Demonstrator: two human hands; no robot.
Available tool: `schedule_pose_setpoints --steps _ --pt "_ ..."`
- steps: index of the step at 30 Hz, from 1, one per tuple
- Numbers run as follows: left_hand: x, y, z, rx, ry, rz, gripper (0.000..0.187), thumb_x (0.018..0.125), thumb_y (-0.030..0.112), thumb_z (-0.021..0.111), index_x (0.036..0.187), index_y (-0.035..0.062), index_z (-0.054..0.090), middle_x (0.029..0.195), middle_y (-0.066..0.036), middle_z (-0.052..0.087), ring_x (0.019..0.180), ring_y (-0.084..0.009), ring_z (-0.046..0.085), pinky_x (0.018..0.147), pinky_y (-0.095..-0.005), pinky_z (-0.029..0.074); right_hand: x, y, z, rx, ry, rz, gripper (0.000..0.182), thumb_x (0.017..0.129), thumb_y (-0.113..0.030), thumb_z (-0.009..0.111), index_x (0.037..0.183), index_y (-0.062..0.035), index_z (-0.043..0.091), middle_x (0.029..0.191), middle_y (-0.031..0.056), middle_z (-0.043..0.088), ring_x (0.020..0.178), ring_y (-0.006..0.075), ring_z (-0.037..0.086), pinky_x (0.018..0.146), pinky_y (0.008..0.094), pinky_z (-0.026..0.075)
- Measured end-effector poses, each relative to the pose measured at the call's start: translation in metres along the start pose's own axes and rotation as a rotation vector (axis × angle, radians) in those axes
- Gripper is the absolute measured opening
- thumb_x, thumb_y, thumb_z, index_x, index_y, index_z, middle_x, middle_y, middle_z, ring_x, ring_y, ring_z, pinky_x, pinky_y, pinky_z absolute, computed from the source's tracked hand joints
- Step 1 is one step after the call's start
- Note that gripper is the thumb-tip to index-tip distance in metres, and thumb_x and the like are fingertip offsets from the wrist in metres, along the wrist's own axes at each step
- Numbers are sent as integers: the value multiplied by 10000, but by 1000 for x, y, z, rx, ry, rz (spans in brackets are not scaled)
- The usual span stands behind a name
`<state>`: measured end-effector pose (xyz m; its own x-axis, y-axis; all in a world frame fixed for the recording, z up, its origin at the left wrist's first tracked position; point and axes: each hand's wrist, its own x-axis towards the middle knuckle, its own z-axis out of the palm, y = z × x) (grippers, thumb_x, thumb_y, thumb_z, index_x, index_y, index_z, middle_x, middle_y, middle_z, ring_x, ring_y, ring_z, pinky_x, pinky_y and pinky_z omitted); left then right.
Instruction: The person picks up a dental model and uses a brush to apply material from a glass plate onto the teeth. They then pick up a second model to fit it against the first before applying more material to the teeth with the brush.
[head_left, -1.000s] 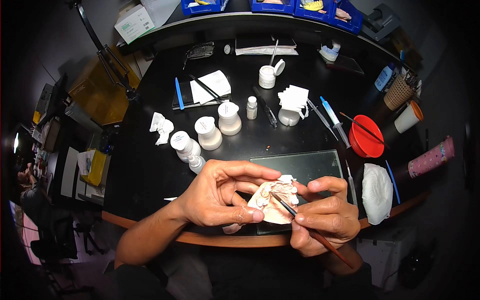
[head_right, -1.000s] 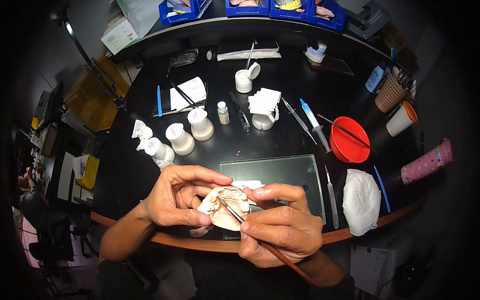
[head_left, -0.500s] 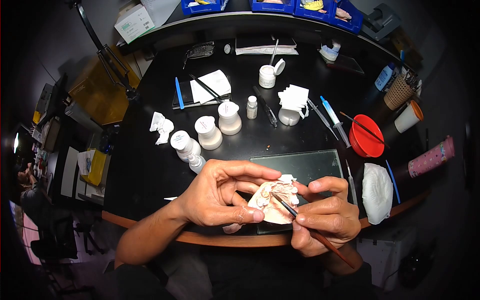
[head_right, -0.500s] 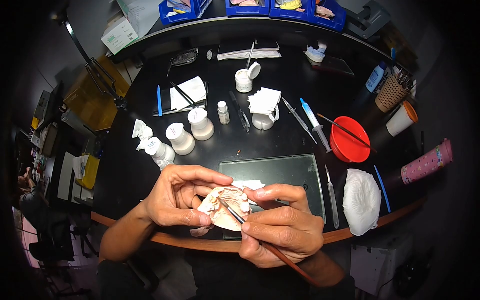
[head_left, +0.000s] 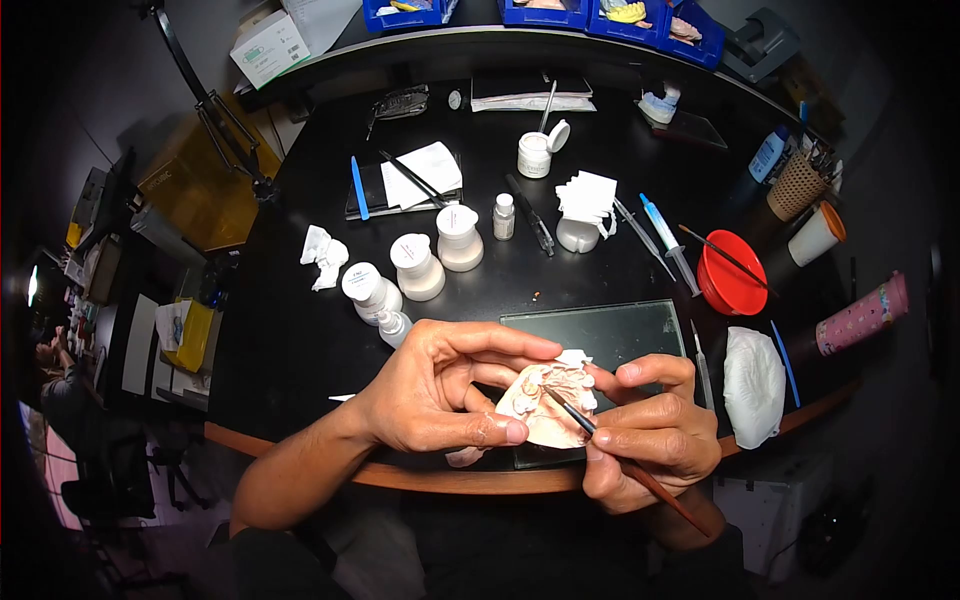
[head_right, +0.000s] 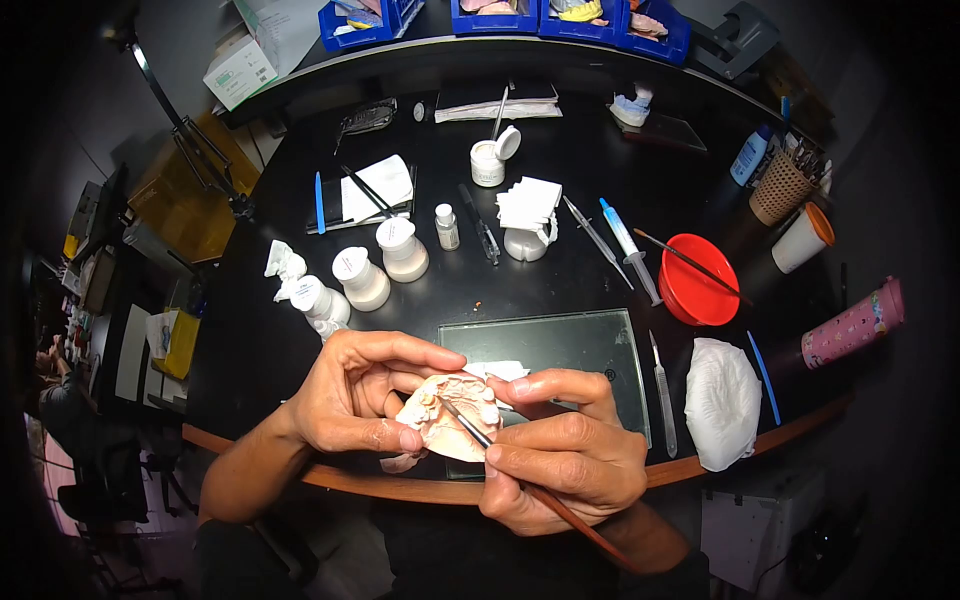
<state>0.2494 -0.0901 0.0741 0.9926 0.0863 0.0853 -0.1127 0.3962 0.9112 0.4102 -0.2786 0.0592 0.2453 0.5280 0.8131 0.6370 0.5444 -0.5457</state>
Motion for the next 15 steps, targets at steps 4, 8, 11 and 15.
schedule_pose_setpoints --steps 4,8,11,15 --pt "0 0 -1 -11 -10 -2 645 865 -158 708 1440 -194 420 1254 -380 643 885 -213 763 657 -259 639 -1 0 0 3 3 2 234 721 13 799 939 -64 758 853 44 744 1044 309 675 843 377 656" --pt "0 0 0 -3 8 -7 627 865 -156 709 1426 -194 434 1240 -377 651 884 -208 763 656 -258 638 0 -1 0 -6 -8 8 240 718 18 798 939 -67 758 849 43 744 1051 304 670 859 382 659" --pt "-1 2 0 8 3 -26 611 865 -154 710 1414 -193 445 1235 -374 654 883 -207 763 655 -259 637 0 0 0 -2 1 7 243 716 20 801 939 -69 761 849 43 746 1055 301 666 868 384 660" --pt "-1 1 -1 -13 1 -32 600 865 -149 714 1402 -194 452 1218 -364 661 868 -202 761 643 -255 634 -1 0 0 -7 -2 2 238 721 11 811 941 -69 766 853 43 751 1060 297 663 871 384 659"
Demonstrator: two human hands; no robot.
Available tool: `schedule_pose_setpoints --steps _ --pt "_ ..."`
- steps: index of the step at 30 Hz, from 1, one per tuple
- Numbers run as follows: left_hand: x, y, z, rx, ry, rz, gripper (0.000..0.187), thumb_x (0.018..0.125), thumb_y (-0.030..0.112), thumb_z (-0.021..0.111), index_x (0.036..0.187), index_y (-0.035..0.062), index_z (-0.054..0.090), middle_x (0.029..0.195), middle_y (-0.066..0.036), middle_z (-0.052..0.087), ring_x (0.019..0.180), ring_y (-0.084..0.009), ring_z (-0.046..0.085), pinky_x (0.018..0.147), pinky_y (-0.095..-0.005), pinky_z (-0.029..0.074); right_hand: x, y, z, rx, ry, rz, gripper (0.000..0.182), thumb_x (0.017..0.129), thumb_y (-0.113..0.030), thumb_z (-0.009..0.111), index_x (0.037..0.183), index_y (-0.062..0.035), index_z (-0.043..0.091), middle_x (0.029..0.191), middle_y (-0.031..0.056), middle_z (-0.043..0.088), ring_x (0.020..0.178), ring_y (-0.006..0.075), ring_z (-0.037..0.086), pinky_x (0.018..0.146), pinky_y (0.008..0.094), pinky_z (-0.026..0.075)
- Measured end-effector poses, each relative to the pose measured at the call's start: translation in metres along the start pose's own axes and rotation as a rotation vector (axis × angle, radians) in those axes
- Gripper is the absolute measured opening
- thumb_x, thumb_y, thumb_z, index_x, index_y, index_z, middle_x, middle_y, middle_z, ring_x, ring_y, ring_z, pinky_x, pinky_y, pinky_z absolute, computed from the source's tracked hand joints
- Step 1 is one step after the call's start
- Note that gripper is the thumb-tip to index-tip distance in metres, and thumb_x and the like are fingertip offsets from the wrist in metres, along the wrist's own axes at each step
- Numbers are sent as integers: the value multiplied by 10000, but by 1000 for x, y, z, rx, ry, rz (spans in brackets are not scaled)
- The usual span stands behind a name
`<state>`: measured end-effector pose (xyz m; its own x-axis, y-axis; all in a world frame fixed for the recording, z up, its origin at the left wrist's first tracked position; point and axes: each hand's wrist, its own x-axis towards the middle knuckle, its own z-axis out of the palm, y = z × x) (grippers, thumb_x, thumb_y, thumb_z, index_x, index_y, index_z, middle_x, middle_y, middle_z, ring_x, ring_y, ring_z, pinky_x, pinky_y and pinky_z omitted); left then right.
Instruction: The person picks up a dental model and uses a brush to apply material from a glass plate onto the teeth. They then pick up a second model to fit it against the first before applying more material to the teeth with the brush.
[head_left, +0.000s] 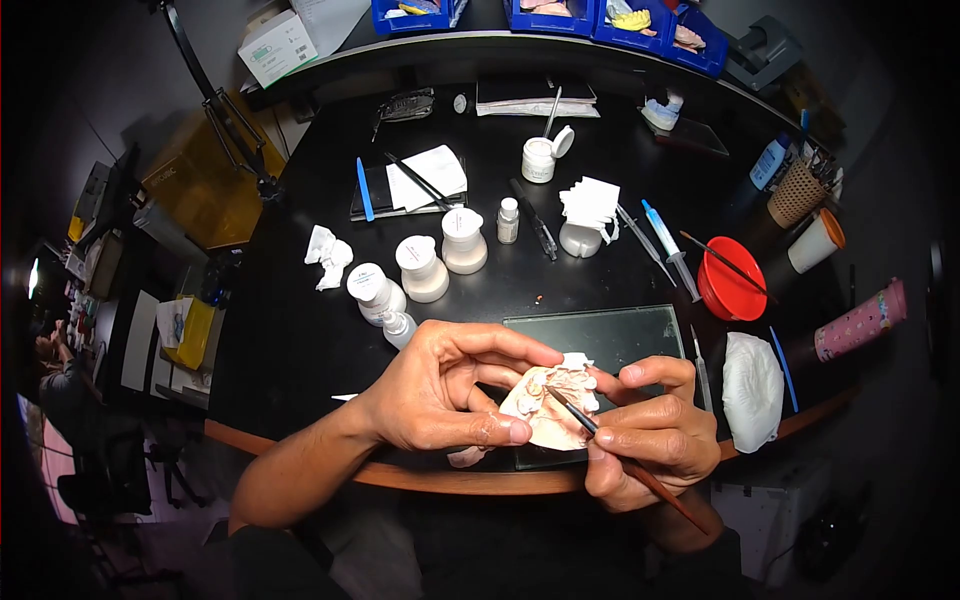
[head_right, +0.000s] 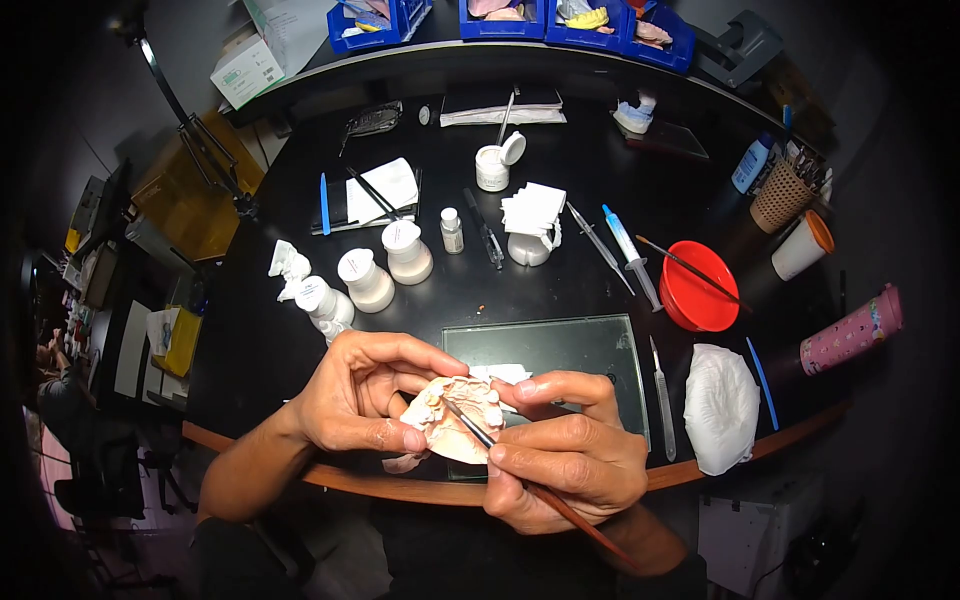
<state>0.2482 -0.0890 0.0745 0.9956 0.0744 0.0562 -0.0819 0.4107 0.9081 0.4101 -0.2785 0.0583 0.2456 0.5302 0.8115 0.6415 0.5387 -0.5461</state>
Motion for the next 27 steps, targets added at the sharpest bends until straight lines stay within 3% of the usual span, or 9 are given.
schedule_pose_setpoints --steps 4,7,19,23,25,26,27 --pt "0 -1 0 -26 -1 11 600 861 -147 723 1395 -196 454 1208 -356 665 847 -197 758 625 -249 627 0 -1 -1 -5 -12 1 232 731 -3 820 947 -70 769 858 42 754 1068 295 662 872 383 660" --pt "1 -5 -1 15 1 37 596 888 -97 747 1420 -144 482 1214 -300 677 691 -99 700 481 -193 539 -1 0 -1 -5 -8 -7 229 734 -8 822 948 -71 769 864 43 755 1073 296 662 871 382 660" --pt "1 -1 2 72 56 -3 598 864 -85 787 1386 -150 503 1178 -280 684 722 -105 707 475 -189 538 0 2 2 99 31 32 241 724 51 749 946 -39 728 836 63 717 1103 304 607 885 427 680" --pt "1 -3 0 109 88 26 605 838 -82 813 1363 -147 520 1190 -251 679 891 -145 718 607 -202 614 0 2 -3 141 40 94 215 732 58 717 926 -33 704 835 63 695 1119 306 573 874 419 687" --pt "3 -4 3 162 112 69 613 823 -87 822 1357 -144 525 1204 -237 673 1002 -168 708 707 -222 650 0 -1 -19 -46 93 65 213 740 52 689 931 -36 653 795 71 686 999 250 590 881 418 587" --pt "2 -2 -1 146 83 70 626 801 -105 824 1348 -136 521 1235 -233 666 1152 -203 668 855 -276 658 1 -2 -30 -151 121 50 213 744 49 675 933 -37 628 775 75 682 939 223 598 885 418 537" --pt "2 -2 0 118 99 80 636 797 -113 818 1351 -129 506 1241 -241 663 1165 -214 668 867 -292 658 5 4 -42 -256 196 13 217 744 53 650 931 -41 589 743 77 671 757 185 583 922 420 438"
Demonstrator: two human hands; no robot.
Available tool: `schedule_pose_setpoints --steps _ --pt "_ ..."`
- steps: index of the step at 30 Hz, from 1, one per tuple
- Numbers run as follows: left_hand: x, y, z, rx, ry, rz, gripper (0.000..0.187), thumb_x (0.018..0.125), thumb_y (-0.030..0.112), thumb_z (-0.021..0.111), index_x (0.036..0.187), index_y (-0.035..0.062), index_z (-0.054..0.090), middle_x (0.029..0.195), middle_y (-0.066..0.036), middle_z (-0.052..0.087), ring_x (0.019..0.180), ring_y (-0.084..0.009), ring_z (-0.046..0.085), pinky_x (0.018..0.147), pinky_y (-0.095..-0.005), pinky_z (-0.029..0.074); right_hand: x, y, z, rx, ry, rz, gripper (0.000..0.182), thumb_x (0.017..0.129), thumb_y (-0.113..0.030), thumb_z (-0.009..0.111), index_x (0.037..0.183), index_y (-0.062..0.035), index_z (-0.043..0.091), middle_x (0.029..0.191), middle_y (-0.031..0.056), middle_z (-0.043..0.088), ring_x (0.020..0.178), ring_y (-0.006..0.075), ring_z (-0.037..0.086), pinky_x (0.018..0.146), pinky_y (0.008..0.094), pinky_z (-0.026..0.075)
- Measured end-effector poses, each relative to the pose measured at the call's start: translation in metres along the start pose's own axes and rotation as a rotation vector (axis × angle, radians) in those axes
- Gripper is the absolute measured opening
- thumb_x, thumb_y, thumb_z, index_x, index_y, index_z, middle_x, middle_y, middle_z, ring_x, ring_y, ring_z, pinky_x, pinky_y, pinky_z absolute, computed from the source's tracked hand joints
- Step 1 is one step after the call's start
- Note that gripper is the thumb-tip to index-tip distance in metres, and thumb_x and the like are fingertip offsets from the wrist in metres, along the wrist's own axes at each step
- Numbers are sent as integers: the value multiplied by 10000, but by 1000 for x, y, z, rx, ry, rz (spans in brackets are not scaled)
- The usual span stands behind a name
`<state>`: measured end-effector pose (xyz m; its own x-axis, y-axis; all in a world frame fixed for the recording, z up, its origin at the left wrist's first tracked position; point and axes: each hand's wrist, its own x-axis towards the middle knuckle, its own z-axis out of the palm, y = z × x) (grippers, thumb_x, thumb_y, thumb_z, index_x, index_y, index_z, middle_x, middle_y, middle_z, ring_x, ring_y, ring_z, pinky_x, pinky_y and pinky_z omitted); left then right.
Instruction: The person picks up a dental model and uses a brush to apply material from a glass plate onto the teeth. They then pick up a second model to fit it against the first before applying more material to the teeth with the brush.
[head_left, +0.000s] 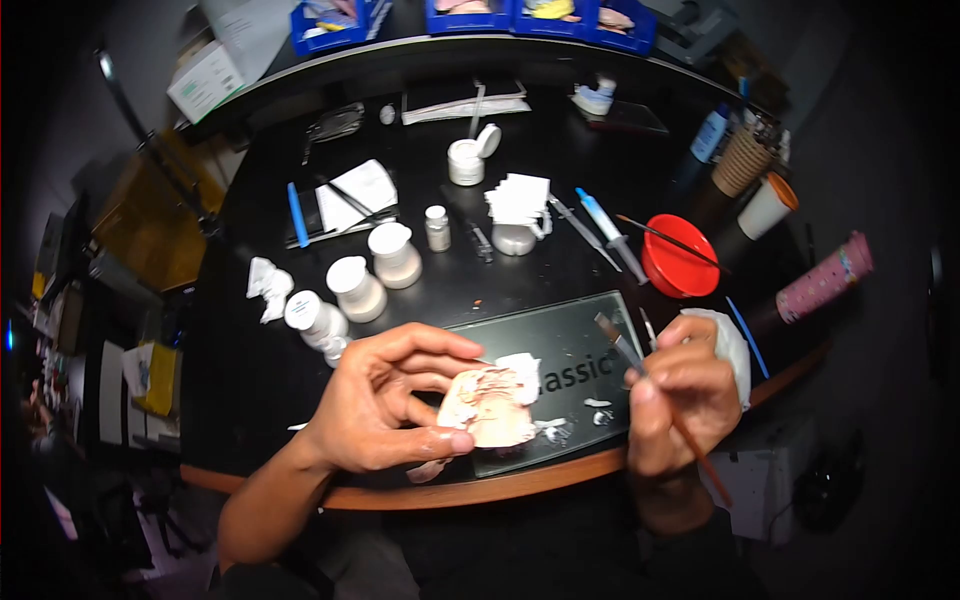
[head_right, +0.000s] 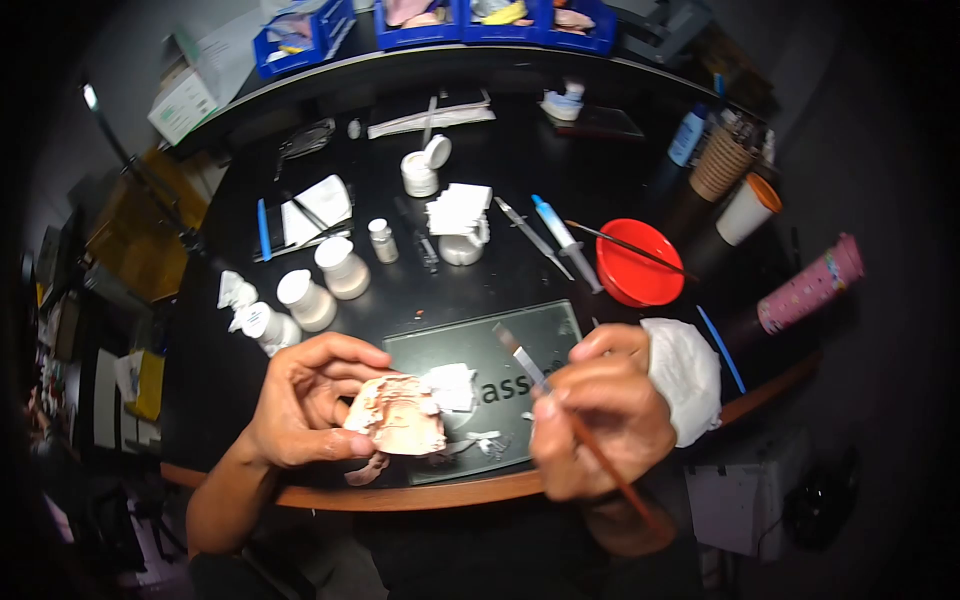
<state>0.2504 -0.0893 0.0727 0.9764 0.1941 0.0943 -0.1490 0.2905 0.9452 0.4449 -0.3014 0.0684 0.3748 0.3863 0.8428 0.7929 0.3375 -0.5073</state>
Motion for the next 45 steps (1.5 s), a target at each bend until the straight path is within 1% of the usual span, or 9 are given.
schedule_pose_setpoints --steps 1,3,10,15,23,29,33,38,45 --pt "0 -1 1 -29 24 6 646 794 -121 812 1355 -121 492 1247 -249 660 1179 -225 668 880 -308 659 8 10 -16 -113 46 -46 183 774 64 672 927 -17 613 764 72 664 693 159 568 854 380 485" --pt "-1 -1 2 -93 77 16 624 795 -137 794 1307 -76 442 1247 -281 659 1202 -263 667 920 -338 652 20 15 -38 -215 204 279 126 812 61 721 922 14 679 793 66 662 711 146 585 752 318 496" --pt "-2 -7 -1 -184 102 10 439 889 -99 712 1217 -5 435 1247 -295 669 1138 -285 715 957 -372 628 47 74 -94 -752 -278 343 73 826 -10 796 896 -24 782 833 70 723 774 155 636 693 254 460" --pt "-1 -2 1 -194 136 -67 406 983 -20 649 1299 -21 394 1224 -287 681 947 -237 763 786 -316 659 32 42 -117 -411 38 385 43 888 39 739 919 37 709 858 46 646 813 96 592 744 239 473" --pt "-2 0 1 -171 112 -67 376 1038 86 646 1301 -44 411 1185 -219 719 971 -166 736 856 -270 587 -52 27 -183 -460 -121 587 58 868 45 618 887 31 670 865 35 565 712 69 486 622 234 340" --pt "0 -5 -2 -173 73 -46 344 1044 116 652 1263 -44 440 1143 -202 729 966 -157 729 863 -258 578 -6 3 -119 -120 -97 352 153 919 -10 551 977 46 681 899 106 672 678 87 492 606 238 367" --pt "-1 -4 -4 -103 1 -71 301 1050 83 632 1249 -44 445 1134 -207 732 960 -151 725 840 -260 591 30 -21 -36 185 -400 507 197 1018 -83 591 1121 55 686 1113 199 742 929 186 708 801 272 578" --pt "0 -6 3 -72 -9 -24 266 1042 59 622 1231 -24 455 1069 -207 732 874 -166 733 720 -307 637 35 -4 18 564 -607 859 375 864 43 815 1170 36 599 1212 217 685 1058 199 719 912 307 629" --pt "4 -10 7 1 183 88 272 1062 107 619 1272 -55 561 1090 -177 743 857 -131 720 768 -255 602 13 5 33 663 -391 798 350 832 95 825 1079 12 592 1101 168 688 1001 194 741 901 301 628"
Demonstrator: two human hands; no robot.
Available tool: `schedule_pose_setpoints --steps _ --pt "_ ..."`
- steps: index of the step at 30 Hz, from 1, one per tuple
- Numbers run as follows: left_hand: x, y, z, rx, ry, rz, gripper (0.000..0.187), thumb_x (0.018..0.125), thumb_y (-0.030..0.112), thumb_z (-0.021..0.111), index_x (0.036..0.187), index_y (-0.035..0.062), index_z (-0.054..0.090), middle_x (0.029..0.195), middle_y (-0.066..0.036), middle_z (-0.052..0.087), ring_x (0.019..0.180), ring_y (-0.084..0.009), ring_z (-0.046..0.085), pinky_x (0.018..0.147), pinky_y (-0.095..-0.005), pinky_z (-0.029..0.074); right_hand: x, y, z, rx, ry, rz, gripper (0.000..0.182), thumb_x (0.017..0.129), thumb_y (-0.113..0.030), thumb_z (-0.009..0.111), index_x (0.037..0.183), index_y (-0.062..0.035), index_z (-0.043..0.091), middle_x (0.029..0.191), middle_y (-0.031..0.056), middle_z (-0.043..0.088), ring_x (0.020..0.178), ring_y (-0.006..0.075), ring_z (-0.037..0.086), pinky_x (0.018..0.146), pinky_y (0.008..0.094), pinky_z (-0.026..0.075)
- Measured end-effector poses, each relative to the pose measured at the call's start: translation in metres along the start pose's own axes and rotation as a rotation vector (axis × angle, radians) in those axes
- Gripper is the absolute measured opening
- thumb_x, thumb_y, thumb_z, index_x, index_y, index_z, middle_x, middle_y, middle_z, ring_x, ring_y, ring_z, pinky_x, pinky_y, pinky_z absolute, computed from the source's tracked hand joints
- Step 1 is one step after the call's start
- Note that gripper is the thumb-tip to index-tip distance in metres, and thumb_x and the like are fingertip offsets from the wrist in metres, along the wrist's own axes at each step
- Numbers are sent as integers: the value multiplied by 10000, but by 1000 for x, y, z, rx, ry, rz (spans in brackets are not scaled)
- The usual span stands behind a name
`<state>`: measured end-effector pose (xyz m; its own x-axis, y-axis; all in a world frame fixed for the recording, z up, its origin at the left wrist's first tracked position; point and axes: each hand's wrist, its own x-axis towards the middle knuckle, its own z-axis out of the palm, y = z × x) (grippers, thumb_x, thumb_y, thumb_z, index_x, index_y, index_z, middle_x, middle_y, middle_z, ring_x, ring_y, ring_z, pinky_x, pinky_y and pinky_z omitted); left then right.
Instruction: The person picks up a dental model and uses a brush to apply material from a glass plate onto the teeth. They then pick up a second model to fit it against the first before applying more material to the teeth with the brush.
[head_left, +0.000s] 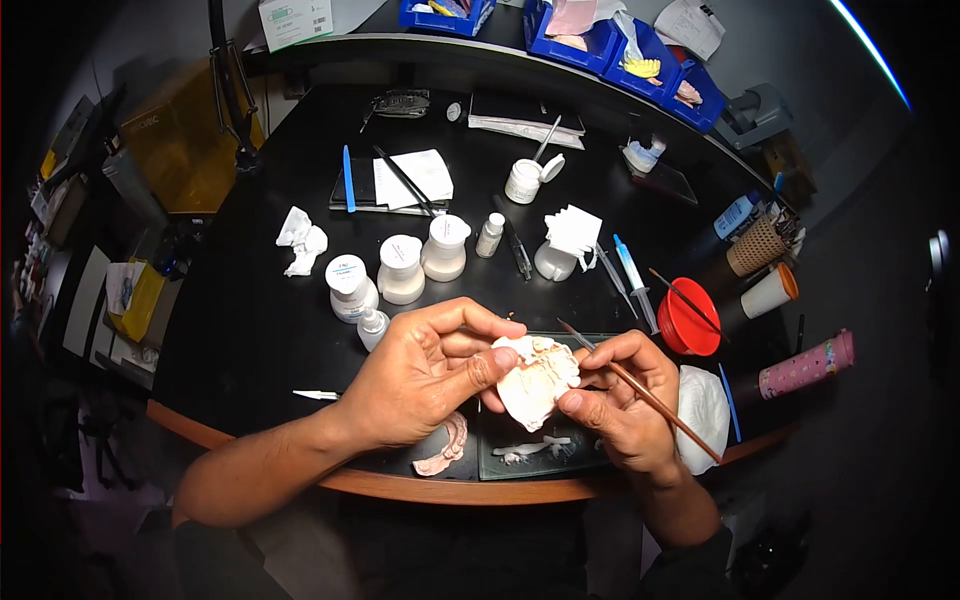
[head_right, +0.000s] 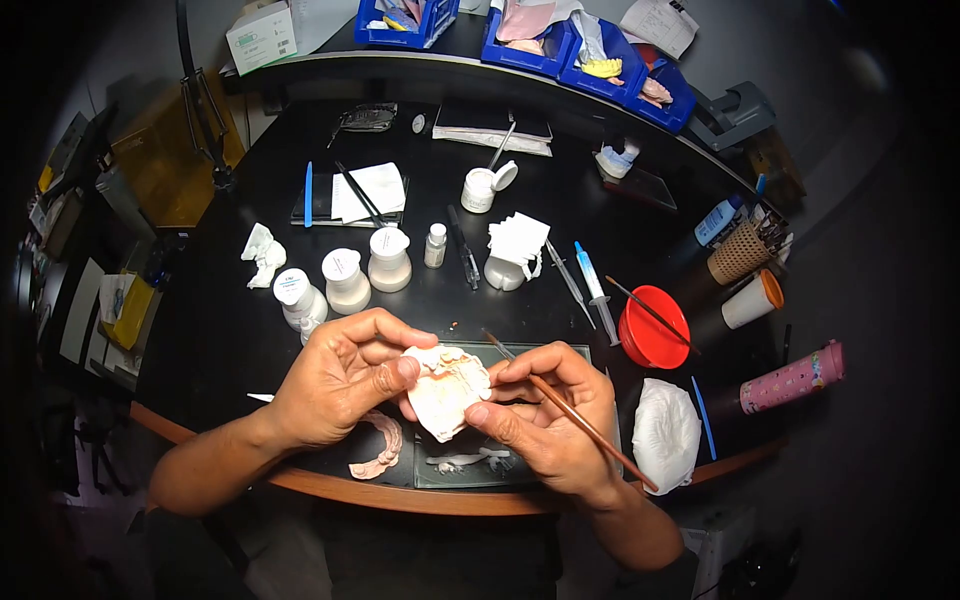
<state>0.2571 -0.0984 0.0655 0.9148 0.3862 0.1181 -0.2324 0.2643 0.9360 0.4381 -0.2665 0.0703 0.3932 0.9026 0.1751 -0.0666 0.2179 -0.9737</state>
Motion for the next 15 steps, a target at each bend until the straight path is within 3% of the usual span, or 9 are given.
schedule_pose_setpoints --steps 4,5,9,13,14,15 --pt "-1 -9 4 29 71 38 470 1056 103 631 1471 -72 495 1170 -156 731 1016 -132 711 789 -259 630 -3 8 15 -6 104 -73 349 827 129 807 1064 38 568 1089 182 673 1010 240 750 884 314 671" --pt "-1 -9 14 -79 115 69 515 1062 98 618 1529 -39 450 1232 -160 708 1095 -152 697 846 -268 626 -3 11 17 -6 125 -106 349 827 144 796 1064 52 557 1071 190 666 1006 261 752 866 319 686" --pt "-5 -9 15 -49 101 51 531 1070 89 595 1564 1 420 1248 -151 699 1119 -168 693 830 -270 634 -8 17 24 -49 126 -142 365 811 138 815 1064 52 565 1048 181 660 986 251 756 850 326 690" --pt "-4 -9 10 151 106 72 481 1068 69 586 1519 -27 450 1193 -154 711 1069 -158 700 810 -269 624 -13 23 23 -70 87 -236 388 786 115 852 1072 42 600 1059 170 664 983 225 746 838 319 682" --pt "-6 -1 13 140 114 22 455 1069 69 582 1492 -45 461 1173 -159 712 1049 -149 701 843 -264 600 -13 22 18 -125 62 -287 237 930 -26 775 1080 44 607 1054 165 668 956 213 738 794 306 669" --pt "-7 4 14 129 121 -28 431 1070 68 579 1465 -63 472 1153 -164 714 1028 -140 703 876 -260 577 -13 19 13 -84 103 -272 211 1004 -123 680 1091 53 602 1041 163 669 945 217 734 772 307 658"
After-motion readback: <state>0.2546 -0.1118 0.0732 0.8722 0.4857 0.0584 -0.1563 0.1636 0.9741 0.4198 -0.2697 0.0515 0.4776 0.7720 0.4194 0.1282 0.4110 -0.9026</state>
